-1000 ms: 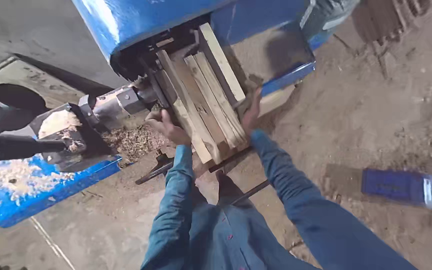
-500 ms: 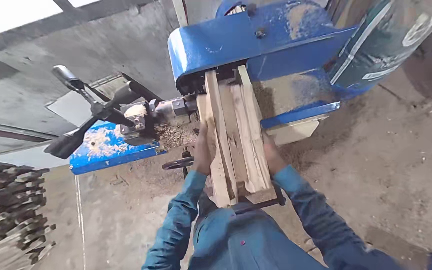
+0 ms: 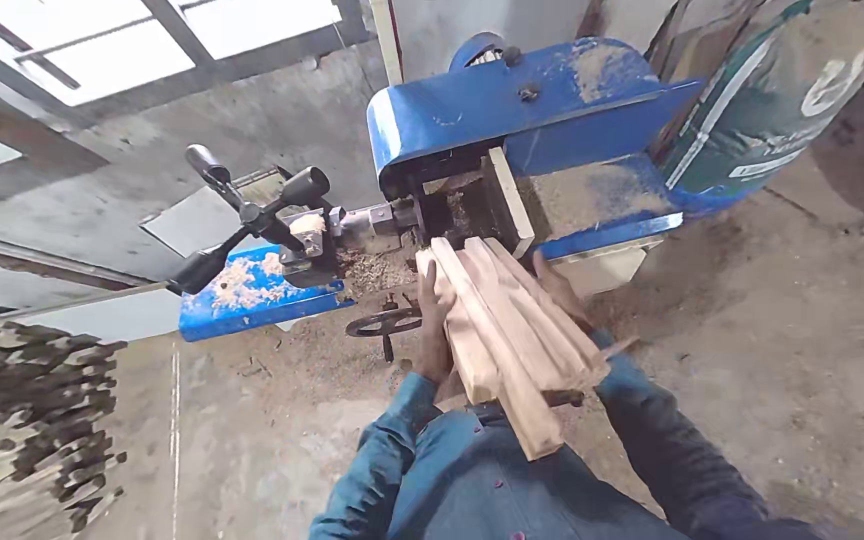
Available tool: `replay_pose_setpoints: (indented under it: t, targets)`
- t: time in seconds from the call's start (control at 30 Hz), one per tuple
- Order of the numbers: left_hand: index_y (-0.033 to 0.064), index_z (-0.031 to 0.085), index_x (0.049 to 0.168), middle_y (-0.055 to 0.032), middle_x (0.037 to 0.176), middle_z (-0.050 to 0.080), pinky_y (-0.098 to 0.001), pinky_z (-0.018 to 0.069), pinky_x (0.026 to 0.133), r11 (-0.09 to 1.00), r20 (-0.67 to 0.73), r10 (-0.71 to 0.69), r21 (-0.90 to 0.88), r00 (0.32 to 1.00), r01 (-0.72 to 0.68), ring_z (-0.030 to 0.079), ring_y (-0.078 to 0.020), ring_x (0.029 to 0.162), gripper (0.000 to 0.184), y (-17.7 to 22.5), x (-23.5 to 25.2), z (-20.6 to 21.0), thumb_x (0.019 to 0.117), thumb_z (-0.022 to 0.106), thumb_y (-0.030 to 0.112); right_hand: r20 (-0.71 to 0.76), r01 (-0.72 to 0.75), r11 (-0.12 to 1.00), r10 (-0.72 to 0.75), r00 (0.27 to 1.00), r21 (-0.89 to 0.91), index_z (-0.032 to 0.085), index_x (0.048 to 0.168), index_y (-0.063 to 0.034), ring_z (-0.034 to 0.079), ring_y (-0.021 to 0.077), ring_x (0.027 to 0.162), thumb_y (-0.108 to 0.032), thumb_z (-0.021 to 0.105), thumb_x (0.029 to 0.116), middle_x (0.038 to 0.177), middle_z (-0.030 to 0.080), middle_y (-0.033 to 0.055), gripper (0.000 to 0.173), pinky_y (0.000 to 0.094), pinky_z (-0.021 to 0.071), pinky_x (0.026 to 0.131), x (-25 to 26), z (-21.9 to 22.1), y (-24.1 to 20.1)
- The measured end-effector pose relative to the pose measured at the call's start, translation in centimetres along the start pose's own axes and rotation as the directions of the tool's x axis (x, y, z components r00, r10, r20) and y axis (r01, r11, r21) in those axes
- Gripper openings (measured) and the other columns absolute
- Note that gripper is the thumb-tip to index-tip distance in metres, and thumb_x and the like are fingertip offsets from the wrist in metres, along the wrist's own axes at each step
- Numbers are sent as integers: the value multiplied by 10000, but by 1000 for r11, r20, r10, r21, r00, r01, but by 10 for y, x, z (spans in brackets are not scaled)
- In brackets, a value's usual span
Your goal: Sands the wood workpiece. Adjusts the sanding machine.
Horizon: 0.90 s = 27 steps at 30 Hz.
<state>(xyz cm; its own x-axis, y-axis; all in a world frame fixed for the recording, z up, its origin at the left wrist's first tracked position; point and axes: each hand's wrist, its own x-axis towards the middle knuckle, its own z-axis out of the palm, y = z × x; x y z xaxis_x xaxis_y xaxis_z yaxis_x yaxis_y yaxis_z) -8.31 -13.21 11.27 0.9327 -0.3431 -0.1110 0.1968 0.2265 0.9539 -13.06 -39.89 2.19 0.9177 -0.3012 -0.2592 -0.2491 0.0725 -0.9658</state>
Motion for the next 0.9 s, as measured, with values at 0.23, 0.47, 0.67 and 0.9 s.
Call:
replay_pose_setpoints:
  t: [0.23,0.47,0.67,0.9]
  targets:
    - [190,230,1640,-101,1727,59,-483,294,1226,982,8,111,154,994,-111,176,-266,1566,919,-87,-5,-18,837,582,464,93,-215,957,237,967,-195,473,1460,4,593,154,1182,-255,522,1076,1357,608,177,466,339,475,1035,-12,46,-46]
    - [154,160,1649,-91,1716,139,-462,364,1196,981,107,116,146,987,-131,282,-239,1528,1041,-86,-1,-20,817,689,488,77,-163,984,158,984,68,574,1231,-24,632,-60,824,-141,534,1017,945,685,-47,248,140,548,781,-12,42,-32]
    - [259,215,1641,-22,1673,282,-480,388,1140,964,-43,-28,262,999,38,377,-175,1457,841,-102,63,-35,881,556,374,-169,-101,985,77,982,-138,624,1309,-5,605,239,1235,-409,573,1036,1316,645,178,490,476,477,1074,58,49,-14]
    - [54,755,1104,-176,1081,689,-508,521,916,624,-418,268,762,868,174,657,-322,1005,348,-96,78,-11,999,642,366,-113,-257,913,232,966,-318,480,1464,-39,625,360,1194,-535,663,959,1324,620,237,732,591,505,1004,1,40,-4]
